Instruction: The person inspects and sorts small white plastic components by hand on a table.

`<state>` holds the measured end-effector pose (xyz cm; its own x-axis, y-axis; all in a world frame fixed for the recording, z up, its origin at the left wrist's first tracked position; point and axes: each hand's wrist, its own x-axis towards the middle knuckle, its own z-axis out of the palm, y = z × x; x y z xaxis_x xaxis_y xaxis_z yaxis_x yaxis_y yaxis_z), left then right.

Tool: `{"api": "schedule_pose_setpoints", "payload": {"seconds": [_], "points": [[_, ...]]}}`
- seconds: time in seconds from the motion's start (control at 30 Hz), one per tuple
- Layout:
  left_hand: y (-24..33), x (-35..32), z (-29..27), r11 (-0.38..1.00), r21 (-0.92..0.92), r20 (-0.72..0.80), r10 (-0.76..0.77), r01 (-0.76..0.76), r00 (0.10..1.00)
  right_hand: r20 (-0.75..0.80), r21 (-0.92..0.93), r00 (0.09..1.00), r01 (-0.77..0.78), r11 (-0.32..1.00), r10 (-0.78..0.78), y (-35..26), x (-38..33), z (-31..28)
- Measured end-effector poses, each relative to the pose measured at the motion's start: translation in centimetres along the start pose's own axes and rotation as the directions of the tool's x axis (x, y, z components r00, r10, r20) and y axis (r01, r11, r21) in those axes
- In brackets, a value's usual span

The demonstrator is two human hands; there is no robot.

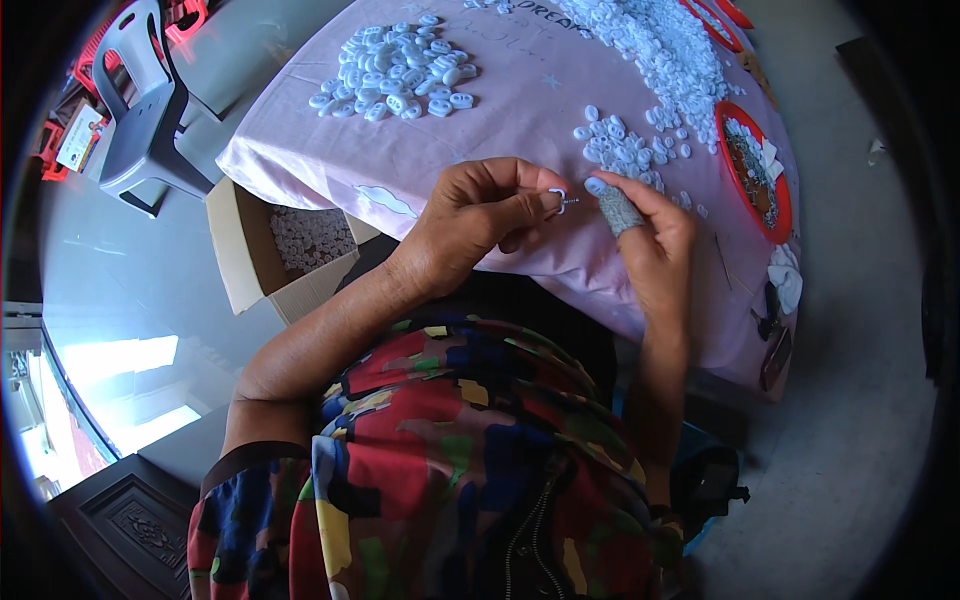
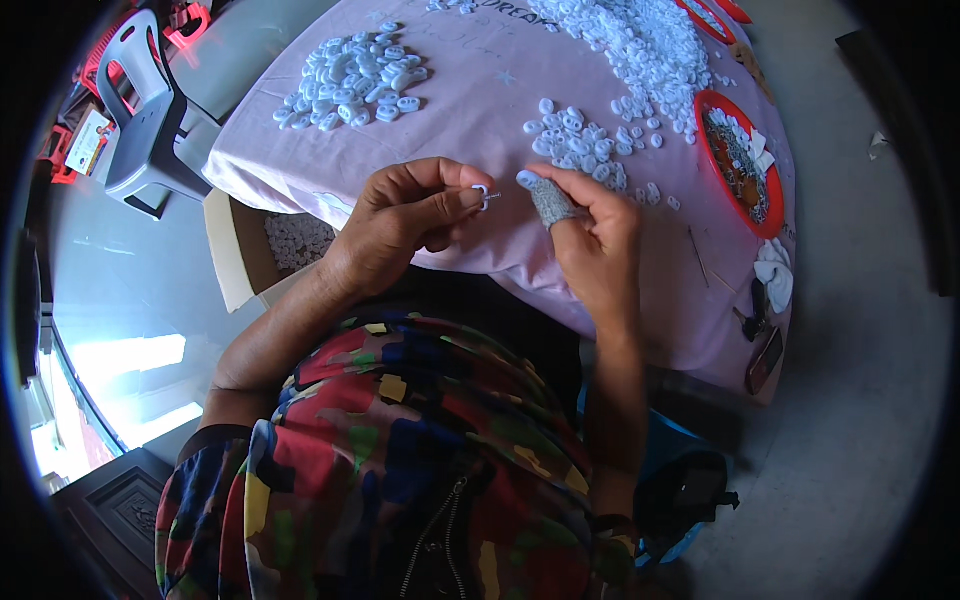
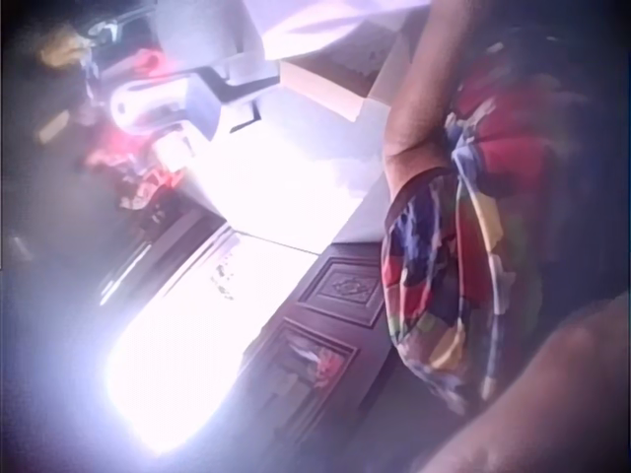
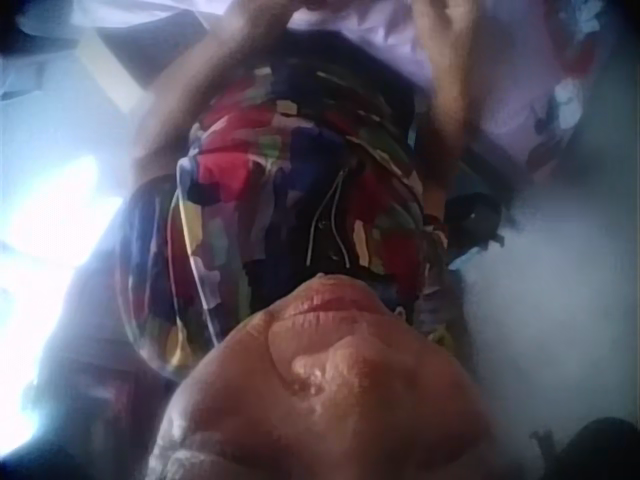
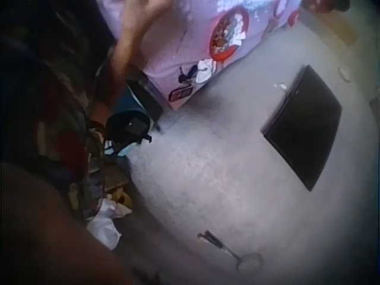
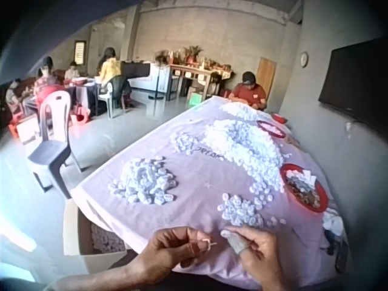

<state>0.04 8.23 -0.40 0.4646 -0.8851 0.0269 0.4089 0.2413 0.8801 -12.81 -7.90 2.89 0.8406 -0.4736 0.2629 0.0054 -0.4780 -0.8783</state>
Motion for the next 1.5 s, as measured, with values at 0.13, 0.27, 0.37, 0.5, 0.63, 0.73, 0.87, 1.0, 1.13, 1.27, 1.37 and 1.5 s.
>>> {"api": "schedule_pose_setpoints", "payload": {"seconds": [0.13, 0.27, 0.37, 0.5, 0.63, 0.73, 0.87, 1.0, 1.13, 1.27, 1.37, 1.5], "points": [[0.0, 0.0, 0.5, 1.0, 0.023, 0.006, 0.013, -0.013, 1.0, -0.001, 0.36, 0.973, -0.216, 0.908, 0.232, 0.0, -1.5, 0.1], [0.4, -0.2, 1.3, 1.0, 0.024, 0.036, -0.005, 0.004, 0.999, 0.018, 0.332, 0.987, -0.156, 0.93, 0.159, -0.1, -1.9, 0.6], [0.3, -0.3, 1.3, 1.0, 0.02, 0.019, -0.007, 0.007, 1.0, 0.031, 0.277, 0.991, -0.135, 0.952, 0.131, -0.3, -2.4, 0.7], [0.4, -0.5, 1.5, 0.999, 0.054, 0.023, -0.008, 0.007, 1.0, 0.03, 0.2, 0.998, -0.061, 0.978, 0.057, 0.4, -2.7, 0.9], [0.6, -0.5, 1.2, 0.995, 0.097, 0.028, 0.014, -0.017, 1.0, -0.005, 0.204, 0.986, -0.16, 0.966, 0.165, -1.3, -2.8, 0.8], [0.9, -0.6, 1.5, 0.986, 0.16, 0.021, 0.039, -0.042, 0.999, 0.033, 0.256, 0.985, -0.175, 0.951, 0.172, -1.4, -3.0, 0.9], [1.2, -0.6, 1.5, 0.967, 0.251, 0.006, 0.034, -0.035, 0.999, 0.021, 0.236, 0.988, -0.151, 0.96, 0.151, -1.2, -3.2, 0.8], [0.5, -0.4, 1.3, 0.956, 0.281, 0.016, 0.079, -0.08, 0.997, 0.039, 0.23, 0.991, -0.131, 0.964, 0.125, -0.9, -3.2, 0.7], [-0.2, -0.2, 1.1, 0.944, 0.305, 0.024, 0.123, -0.124, 0.992, 0.048, 0.221, 0.986, -0.167, 0.961, 0.16, -0.9, -3.3, 0.8], [-0.4, -0.2, 1.2, 0.963, 0.244, 0.013, 0.112, -0.112, 0.994, 0.07, 0.241, 0.987, -0.158, 0.957, 0.146, 0.0, -3.5, 0.9], [-0.1, -0.1, 1.2, 0.96, 0.248, 0.04, 0.123, -0.129, 0.992, 0.06, 0.243, 0.99, -0.14, 0.96, 0.129, 0.0, -3.5, 1.0], [0.2, -0.4, 1.4, 0.974, 0.218, 0.014, 0.063, -0.065, 0.998, 0.055, 0.237, 0.991, -0.128, 0.963, 0.118, -0.3, -3.4, 1.1]]}}
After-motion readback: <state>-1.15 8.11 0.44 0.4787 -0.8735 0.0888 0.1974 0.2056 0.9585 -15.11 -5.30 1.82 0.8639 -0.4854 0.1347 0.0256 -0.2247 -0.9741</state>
